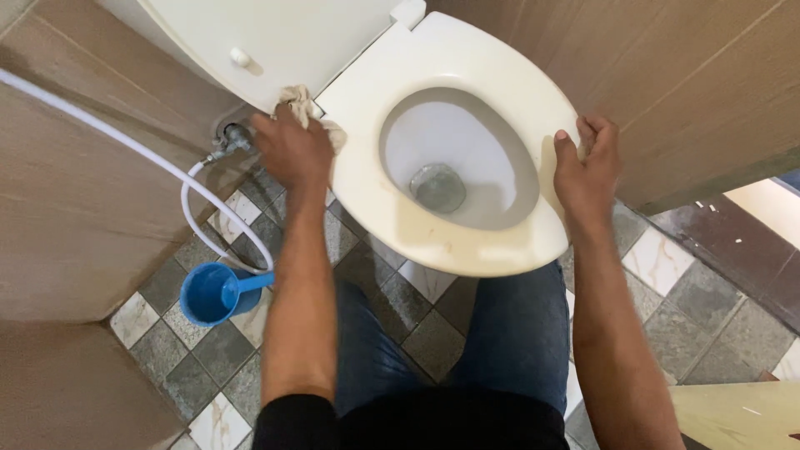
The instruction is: The person cleans a toilet by wiping the seat, lid, and tank with a cloth. They start by scrubbing the seat rim and underside, then wipe the lid and tank surfaces, and finally clean the base of the toilet.
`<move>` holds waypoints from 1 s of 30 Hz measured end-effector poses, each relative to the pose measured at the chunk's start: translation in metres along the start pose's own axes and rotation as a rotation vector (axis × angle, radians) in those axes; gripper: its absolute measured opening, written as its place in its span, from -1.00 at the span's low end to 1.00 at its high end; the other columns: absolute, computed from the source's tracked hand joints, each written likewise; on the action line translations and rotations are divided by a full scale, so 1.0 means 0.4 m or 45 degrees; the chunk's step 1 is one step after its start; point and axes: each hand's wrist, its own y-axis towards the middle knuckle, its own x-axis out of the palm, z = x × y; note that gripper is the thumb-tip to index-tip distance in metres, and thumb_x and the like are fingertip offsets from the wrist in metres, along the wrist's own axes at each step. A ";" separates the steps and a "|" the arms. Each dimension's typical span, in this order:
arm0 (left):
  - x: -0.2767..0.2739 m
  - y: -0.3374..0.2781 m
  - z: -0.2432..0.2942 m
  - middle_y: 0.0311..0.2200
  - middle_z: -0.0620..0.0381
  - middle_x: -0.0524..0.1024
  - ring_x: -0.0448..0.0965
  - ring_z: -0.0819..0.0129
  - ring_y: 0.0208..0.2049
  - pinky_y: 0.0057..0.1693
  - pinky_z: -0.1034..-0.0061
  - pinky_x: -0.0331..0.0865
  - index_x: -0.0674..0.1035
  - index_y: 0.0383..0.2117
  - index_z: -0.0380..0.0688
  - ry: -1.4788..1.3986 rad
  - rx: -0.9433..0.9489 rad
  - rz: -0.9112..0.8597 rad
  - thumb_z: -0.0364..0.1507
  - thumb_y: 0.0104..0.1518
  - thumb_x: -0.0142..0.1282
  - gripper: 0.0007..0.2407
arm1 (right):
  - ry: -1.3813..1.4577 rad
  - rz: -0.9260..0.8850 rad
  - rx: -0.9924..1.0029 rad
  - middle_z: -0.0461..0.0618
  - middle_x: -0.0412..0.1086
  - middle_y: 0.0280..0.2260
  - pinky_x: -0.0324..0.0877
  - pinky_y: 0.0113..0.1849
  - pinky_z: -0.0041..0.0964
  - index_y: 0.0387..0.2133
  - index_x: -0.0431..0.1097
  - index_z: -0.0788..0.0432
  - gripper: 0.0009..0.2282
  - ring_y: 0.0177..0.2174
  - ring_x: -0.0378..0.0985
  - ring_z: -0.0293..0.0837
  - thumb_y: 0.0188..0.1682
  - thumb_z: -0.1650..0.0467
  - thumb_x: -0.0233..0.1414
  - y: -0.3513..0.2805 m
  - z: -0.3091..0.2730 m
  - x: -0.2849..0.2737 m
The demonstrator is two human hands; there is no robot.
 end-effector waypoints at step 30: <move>0.155 0.148 0.028 -0.48 0.14 0.37 0.54 0.14 -0.46 -0.39 0.30 0.43 0.51 -0.46 -0.03 0.096 0.838 0.111 -0.30 0.20 0.20 -0.83 | -0.116 0.064 0.023 0.31 0.39 0.10 0.19 0.14 0.29 0.15 0.26 0.20 -0.62 0.18 0.30 0.34 0.12 0.30 0.06 0.025 0.049 0.009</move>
